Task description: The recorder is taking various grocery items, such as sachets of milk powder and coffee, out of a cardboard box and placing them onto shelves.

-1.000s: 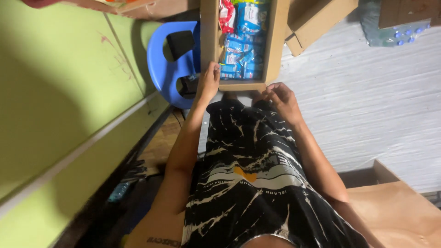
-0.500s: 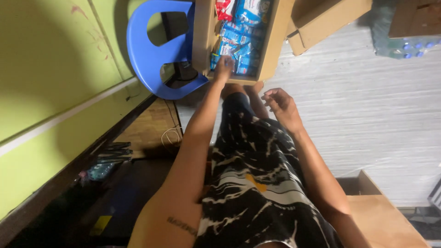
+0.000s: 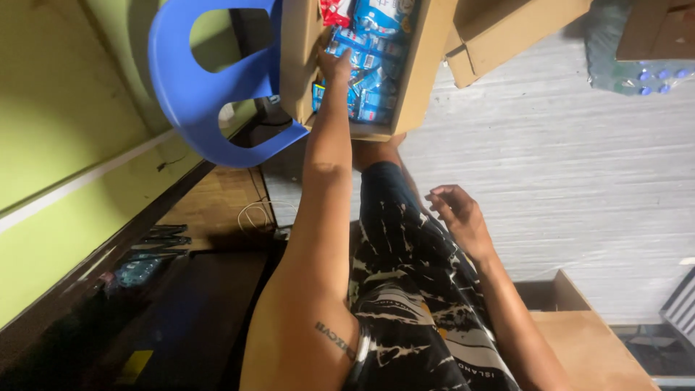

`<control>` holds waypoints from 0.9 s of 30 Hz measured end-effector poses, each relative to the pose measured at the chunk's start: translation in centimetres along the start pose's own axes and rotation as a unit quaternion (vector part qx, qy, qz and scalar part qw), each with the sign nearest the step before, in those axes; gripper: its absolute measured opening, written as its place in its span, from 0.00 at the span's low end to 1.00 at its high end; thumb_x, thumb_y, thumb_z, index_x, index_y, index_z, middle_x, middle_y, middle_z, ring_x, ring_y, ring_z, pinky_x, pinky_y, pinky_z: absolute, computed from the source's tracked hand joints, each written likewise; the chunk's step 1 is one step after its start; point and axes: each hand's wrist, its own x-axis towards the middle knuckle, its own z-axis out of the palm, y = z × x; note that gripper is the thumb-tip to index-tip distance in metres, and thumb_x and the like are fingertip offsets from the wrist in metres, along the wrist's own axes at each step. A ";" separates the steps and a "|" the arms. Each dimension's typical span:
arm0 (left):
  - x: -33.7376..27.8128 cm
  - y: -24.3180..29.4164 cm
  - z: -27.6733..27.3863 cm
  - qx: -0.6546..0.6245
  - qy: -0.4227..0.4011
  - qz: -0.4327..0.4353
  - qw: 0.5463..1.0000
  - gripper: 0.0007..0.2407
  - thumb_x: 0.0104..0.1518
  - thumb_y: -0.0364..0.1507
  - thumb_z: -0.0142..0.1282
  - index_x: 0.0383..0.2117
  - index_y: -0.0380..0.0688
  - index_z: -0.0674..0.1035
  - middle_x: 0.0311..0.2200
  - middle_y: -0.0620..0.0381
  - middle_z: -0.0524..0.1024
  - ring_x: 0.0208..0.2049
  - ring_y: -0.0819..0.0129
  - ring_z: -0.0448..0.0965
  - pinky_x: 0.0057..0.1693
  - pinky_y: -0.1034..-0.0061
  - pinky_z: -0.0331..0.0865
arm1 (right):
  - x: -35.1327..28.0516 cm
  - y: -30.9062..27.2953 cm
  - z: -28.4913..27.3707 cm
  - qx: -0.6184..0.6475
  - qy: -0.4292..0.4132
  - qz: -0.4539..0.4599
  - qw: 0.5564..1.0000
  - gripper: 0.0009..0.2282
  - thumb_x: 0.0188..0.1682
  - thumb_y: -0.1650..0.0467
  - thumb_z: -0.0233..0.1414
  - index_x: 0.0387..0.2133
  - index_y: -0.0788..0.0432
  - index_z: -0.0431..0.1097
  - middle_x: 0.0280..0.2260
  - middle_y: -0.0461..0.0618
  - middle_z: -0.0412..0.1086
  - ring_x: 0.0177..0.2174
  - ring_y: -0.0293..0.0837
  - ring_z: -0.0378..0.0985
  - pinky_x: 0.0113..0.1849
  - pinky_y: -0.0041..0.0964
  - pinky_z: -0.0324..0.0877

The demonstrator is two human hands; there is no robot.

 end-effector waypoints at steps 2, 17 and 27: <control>0.0 1.0 -0.2 0.016 -0.008 -0.064 0.998 0.36 0.39 0.32 0.76 0.56 0.28 0.69 0.50 0.38 0.78 0.51 0.53 0.80 0.59 0.65 0.72 | -0.2 0.6 -0.1 0.017 -0.004 0.004 1.000 0.12 0.54 0.64 0.53 0.46 0.59 0.71 0.42 0.51 0.79 0.41 0.41 0.80 0.42 0.36 0.74; -0.6 1.4 0.3 -0.058 -0.030 -0.109 0.992 0.22 0.47 0.30 0.69 0.48 0.40 0.74 0.39 0.50 0.80 0.36 0.61 0.84 0.42 0.67 0.77 | 0.1 -0.7 -0.5 0.059 -0.029 0.040 0.997 0.13 0.54 0.63 0.52 0.45 0.60 0.71 0.38 0.52 0.79 0.39 0.42 0.81 0.43 0.39 0.76; -13.2 15.5 -8.1 -0.096 -0.118 0.091 0.984 0.08 0.62 0.24 0.57 0.46 0.39 0.79 0.36 0.58 0.77 0.34 0.73 0.73 0.43 0.76 0.69 | 0.8 -1.2 -0.9 0.131 -0.033 -0.026 0.991 0.14 0.55 0.63 0.51 0.44 0.63 0.70 0.40 0.53 0.77 0.37 0.44 0.79 0.39 0.39 0.75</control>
